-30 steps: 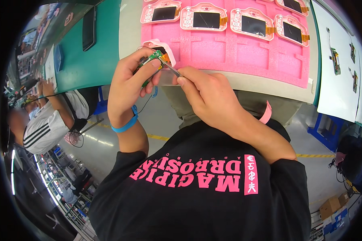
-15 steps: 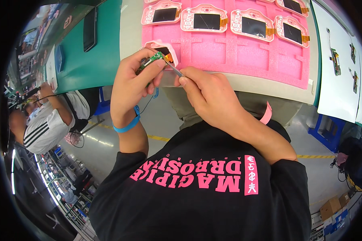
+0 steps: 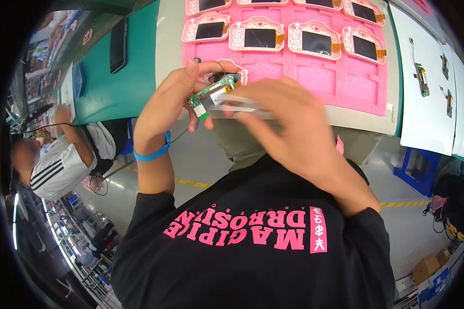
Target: Assembling internal electronic components and circuit boards into small device housings on a factory assembly line.
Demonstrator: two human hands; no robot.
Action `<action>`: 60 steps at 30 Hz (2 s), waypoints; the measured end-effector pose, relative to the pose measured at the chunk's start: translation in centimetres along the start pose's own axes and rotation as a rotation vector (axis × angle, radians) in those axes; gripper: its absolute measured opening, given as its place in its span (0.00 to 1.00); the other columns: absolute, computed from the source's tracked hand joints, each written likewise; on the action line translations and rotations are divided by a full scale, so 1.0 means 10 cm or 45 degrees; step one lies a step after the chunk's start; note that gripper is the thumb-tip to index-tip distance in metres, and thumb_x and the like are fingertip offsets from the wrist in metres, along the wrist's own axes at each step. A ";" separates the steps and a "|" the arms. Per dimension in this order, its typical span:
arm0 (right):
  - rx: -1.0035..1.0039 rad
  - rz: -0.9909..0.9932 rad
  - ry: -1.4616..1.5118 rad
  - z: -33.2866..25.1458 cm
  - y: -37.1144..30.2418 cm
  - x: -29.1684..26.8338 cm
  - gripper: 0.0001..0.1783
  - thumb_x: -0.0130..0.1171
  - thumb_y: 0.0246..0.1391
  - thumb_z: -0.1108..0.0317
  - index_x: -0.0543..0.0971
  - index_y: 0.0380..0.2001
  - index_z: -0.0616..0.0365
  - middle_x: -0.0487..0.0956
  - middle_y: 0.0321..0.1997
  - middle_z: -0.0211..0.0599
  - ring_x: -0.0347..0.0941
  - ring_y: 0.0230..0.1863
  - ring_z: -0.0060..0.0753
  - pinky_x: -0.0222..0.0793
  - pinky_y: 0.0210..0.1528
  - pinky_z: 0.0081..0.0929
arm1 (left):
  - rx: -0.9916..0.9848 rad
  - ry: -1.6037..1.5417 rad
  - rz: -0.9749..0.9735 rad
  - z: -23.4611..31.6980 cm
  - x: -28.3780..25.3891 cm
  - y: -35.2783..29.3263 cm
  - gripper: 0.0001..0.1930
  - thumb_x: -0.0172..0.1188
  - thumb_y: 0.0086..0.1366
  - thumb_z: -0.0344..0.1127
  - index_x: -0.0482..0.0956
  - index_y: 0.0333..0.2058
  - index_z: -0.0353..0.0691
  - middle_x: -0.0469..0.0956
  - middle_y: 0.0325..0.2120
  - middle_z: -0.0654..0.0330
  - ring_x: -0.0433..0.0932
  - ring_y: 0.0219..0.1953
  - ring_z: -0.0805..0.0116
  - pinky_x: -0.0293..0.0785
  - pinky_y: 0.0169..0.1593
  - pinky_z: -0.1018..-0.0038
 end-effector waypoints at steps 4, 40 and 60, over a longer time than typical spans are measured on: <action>-0.707 0.134 -0.266 0.15 0.26 0.25 0.18 0.70 0.54 0.80 0.88 0.49 0.56 0.86 0.46 0.31 0.76 0.38 0.25 0.70 0.39 0.20 | -0.003 -0.107 -0.038 -0.03 0.01 0.06 0.25 0.43 0.83 0.48 0.81 0.60 0.35 0.86 0.41 0.52 0.82 0.22 0.69 0.73 0.20 0.82; -0.379 0.116 -0.429 0.18 0.45 0.25 0.19 0.67 0.46 0.83 0.85 0.42 0.51 0.79 0.42 0.25 0.77 0.36 0.32 0.73 0.35 0.30 | 1.026 0.932 0.821 -0.51 -0.07 0.02 0.36 0.85 0.42 0.34 0.88 0.55 0.40 0.90 0.42 0.61 0.80 0.36 0.71 0.79 0.40 0.78; 0.026 0.198 -0.071 0.34 -0.49 -0.90 0.05 0.68 0.60 0.76 0.81 0.30 0.64 0.73 0.28 0.28 0.60 0.24 0.23 0.58 0.29 0.24 | 0.825 0.756 0.933 0.67 -1.51 1.70 0.27 0.74 0.61 0.33 0.82 0.59 0.37 0.88 0.53 0.53 0.87 0.51 0.61 0.80 0.50 0.69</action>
Point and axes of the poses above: each hand's wrist, its own y-axis towards the middle knuckle, its own x-axis out of the palm, z = x × y, the point moved 3 cm from there along y, towards the middle knuckle
